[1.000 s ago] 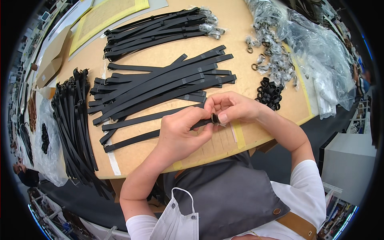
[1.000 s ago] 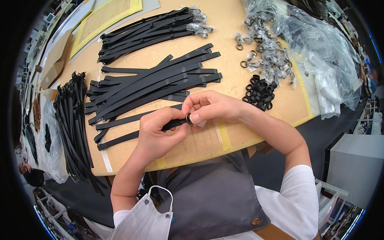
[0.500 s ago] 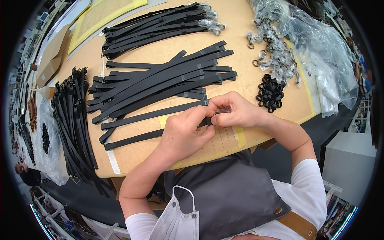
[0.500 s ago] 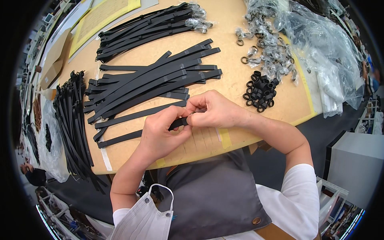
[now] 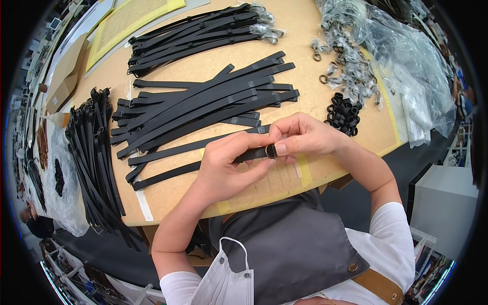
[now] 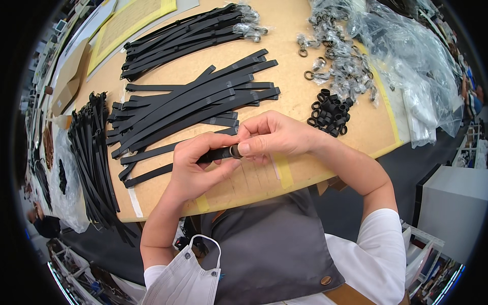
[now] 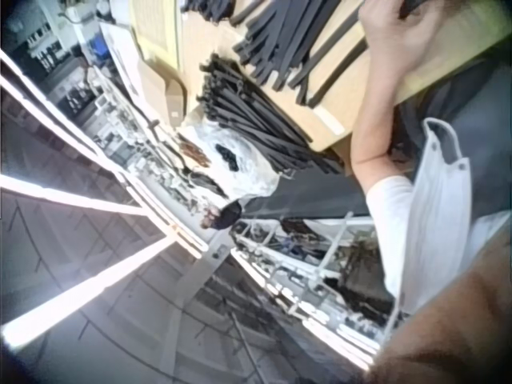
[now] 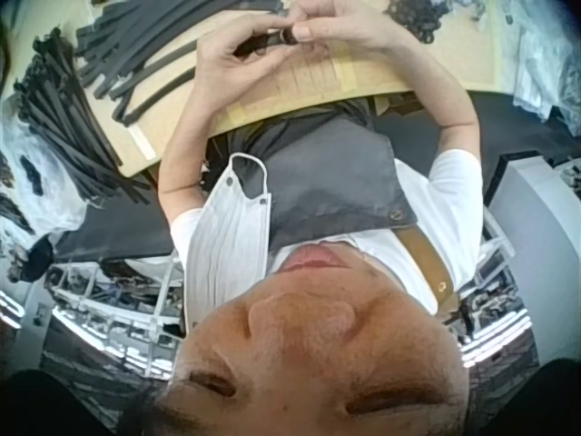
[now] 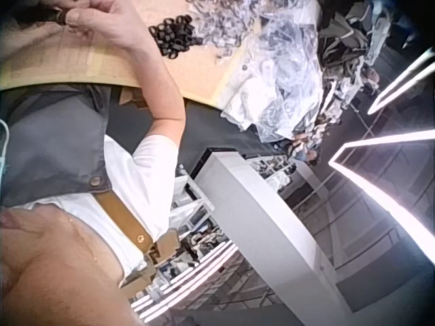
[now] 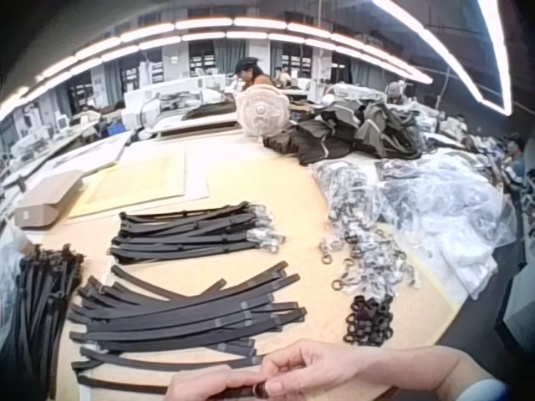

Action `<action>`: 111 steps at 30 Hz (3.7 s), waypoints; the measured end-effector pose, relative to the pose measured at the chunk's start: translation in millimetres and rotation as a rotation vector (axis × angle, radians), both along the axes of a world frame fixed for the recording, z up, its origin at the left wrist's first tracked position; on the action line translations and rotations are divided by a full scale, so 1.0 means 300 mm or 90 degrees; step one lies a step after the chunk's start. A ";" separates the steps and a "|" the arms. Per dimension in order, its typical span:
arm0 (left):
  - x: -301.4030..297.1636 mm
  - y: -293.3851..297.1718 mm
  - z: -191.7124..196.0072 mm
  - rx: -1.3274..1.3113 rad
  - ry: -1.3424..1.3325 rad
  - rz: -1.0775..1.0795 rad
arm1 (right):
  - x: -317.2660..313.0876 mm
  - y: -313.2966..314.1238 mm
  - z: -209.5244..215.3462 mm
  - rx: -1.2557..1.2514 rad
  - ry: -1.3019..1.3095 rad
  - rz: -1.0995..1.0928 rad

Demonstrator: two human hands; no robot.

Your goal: The person assembles black straps by inserting small black plastic rings into the ends of the straps. They pick up a strap and a ring, fit the ring onto the strap end, and place the completed unit on the table. The process is repeated continuously with materials organized in piles on the workbench.

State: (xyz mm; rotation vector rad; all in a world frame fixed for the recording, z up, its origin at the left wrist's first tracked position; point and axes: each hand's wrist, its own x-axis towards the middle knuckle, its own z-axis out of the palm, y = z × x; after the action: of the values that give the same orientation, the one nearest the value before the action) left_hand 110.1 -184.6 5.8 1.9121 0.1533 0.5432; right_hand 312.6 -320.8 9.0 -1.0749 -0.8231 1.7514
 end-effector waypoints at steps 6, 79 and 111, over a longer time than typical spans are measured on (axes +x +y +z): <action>-0.005 0.015 -0.001 0.003 -0.036 -0.046 | 0.002 0.000 -0.016 0.046 0.038 0.026; 0.002 -0.019 -0.020 0.073 0.070 0.025 | -0.036 0.006 -0.021 0.003 -0.149 -0.038; -0.036 0.010 0.033 -0.172 0.103 -0.085 | -0.018 -0.012 -0.025 0.052 -0.094 0.028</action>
State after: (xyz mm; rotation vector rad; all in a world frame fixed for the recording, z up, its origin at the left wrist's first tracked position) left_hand 99.5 -181.7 15.8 1.6860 0.1924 0.2626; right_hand 307.2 -324.3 1.6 -1.1498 -1.0077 1.6743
